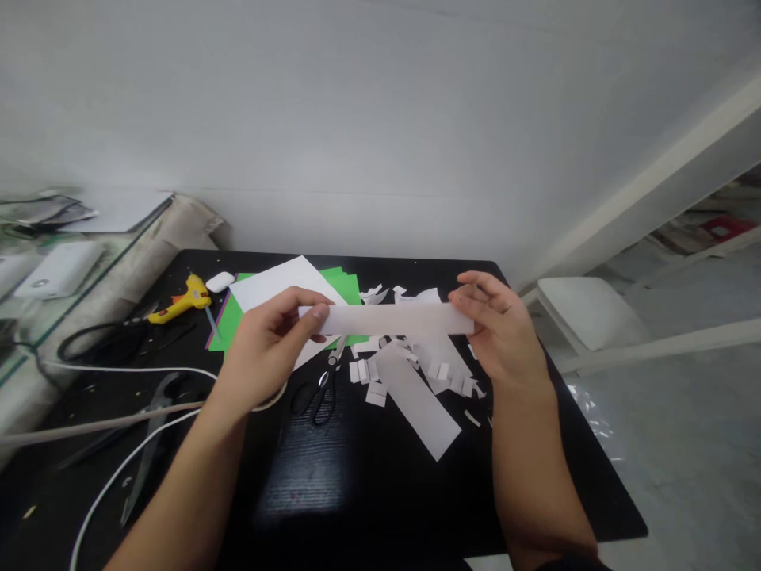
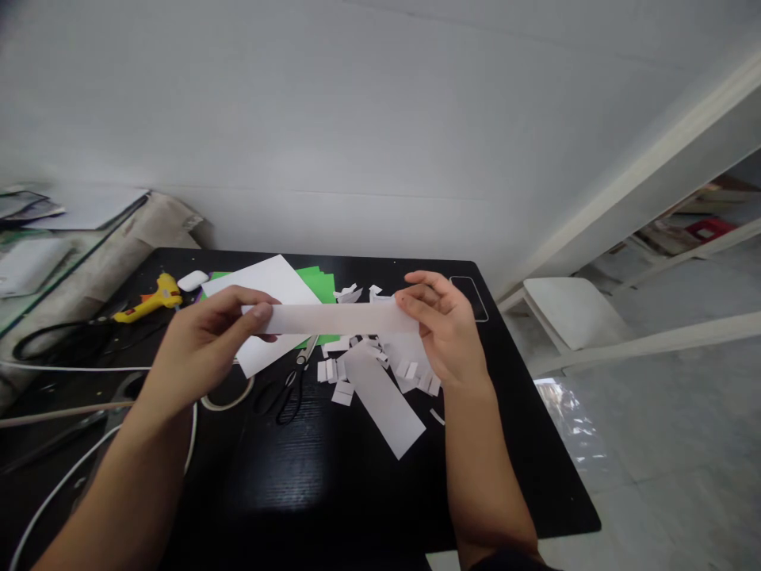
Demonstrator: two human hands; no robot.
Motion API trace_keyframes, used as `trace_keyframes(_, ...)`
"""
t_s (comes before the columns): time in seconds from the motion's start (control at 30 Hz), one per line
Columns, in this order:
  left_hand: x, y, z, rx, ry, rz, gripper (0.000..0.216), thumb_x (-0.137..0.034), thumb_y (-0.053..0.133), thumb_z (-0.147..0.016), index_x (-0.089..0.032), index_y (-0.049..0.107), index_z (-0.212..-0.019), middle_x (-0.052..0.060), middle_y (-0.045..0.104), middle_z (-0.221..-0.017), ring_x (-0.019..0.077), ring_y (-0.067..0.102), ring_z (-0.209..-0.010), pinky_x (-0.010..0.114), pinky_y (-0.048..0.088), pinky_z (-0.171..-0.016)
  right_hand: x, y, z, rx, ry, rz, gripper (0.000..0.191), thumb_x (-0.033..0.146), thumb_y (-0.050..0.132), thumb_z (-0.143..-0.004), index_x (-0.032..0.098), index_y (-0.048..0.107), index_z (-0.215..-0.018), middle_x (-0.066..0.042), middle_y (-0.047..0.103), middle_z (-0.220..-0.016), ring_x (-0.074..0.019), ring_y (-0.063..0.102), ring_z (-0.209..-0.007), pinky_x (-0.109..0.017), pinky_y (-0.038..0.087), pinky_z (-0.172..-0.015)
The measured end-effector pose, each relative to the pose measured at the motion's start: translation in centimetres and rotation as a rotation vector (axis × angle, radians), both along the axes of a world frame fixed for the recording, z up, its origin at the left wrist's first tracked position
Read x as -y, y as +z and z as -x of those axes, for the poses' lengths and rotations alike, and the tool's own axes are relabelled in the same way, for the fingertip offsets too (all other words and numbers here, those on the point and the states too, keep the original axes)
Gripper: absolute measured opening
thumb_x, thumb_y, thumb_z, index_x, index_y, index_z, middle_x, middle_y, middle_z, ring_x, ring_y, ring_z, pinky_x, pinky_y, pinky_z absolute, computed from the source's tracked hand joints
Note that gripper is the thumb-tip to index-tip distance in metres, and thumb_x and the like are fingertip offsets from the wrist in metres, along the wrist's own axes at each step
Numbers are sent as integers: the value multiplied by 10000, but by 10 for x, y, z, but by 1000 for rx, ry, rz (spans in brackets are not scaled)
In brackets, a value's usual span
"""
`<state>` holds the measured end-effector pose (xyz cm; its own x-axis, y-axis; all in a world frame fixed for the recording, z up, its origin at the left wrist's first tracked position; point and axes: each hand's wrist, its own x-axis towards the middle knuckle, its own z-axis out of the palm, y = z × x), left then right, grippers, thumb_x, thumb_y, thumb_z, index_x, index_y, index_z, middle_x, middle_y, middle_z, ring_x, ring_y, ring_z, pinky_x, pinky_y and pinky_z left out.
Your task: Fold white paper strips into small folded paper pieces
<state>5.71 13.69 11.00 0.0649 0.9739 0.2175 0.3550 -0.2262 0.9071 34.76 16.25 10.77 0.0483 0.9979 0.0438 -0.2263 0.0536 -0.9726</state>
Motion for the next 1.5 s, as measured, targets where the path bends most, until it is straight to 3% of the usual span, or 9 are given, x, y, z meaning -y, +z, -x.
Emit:
trace_keyframes(0.17,0,0,-1,107,-67,3,145,-325,671,-956,-188,719,-959,2,682,-781,105,603,-563,249,498,-553,4,-1,6,8,673,104,506,640,770,-802,201,731,-1052,-39,730,-817,-163,675,-661,-272,532,-568)
trace_keyframes(0.27,2,0,-3,22,-290,38,146,-314,644,-978,-198,732,-971,38,711,-893,125,617,-670,252,515,-597,8,-10,30,78,758,137,441,573,723,-889,207,711,-1135,-72,754,-1043,-181,734,-881,-279,570,-727)
trace_keyframes(0.37,3,-1,-6,-32,-387,24,119,-289,647,-979,-211,736,-965,51,717,-963,163,657,-841,277,552,-731,12,-19,52,28,894,207,420,536,725,-899,200,682,-1147,-80,764,-1040,-205,763,-854,-318,592,-732)
trace_keyframes(0.53,1,-7,-9,75,-209,28,287,-310,752,-908,-237,667,-1173,49,699,-1076,159,672,-889,275,568,-750,14,-23,60,-44,796,260,366,388,829,-832,217,677,-1117,-52,778,-1003,-202,765,-855,-335,609,-745)
trace_keyframes(0.67,-3,-12,-10,182,-77,64,306,-338,768,-890,-196,640,-1129,54,691,-996,167,672,-866,273,578,-699,13,-24,59,-11,635,226,408,368,867,-787,234,696,-1132,-40,777,-967,-198,753,-850,-331,604,-734)
trace_keyframes(0.97,-4,-11,-14,303,-137,173,194,-320,733,-916,-184,651,-1027,0,667,-783,128,636,-702,255,539,-642,14,-26,65,90,456,137,552,355,922,-706,247,669,-1185,-32,724,-1014,-194,704,-908,-365,591,-836)
trace_keyframes(1.2,0,-11,-15,127,-273,223,223,-405,640,-968,-201,697,-899,15,669,-773,149,610,-692,276,494,-636,16,-24,61,46,550,143,585,322,913,-720,279,630,-1230,-14,727,-991,-203,729,-843,-353,610,-748)
trace_keyframes(1.33,5,-41,-19,149,-338,363,246,-422,631,-960,-187,690,-919,6,653,-744,135,582,-650,259,462,-608,23,-49,58,91,532,202,302,389,832,-811,222,697,-1024,-5,734,-825,-175,707,-738,-296,577,-655)
trace_keyframes(1.5,23,-99,-25,128,-372,505,265,-423,599,-959,-169,665,-916,-3,613,-732,133,560,-630,256,445,-599,39,-106,53,153,558,387,308,412,831,-797,166,684,-909,0,708,-741,-130,655,-646,-220,527,-549)
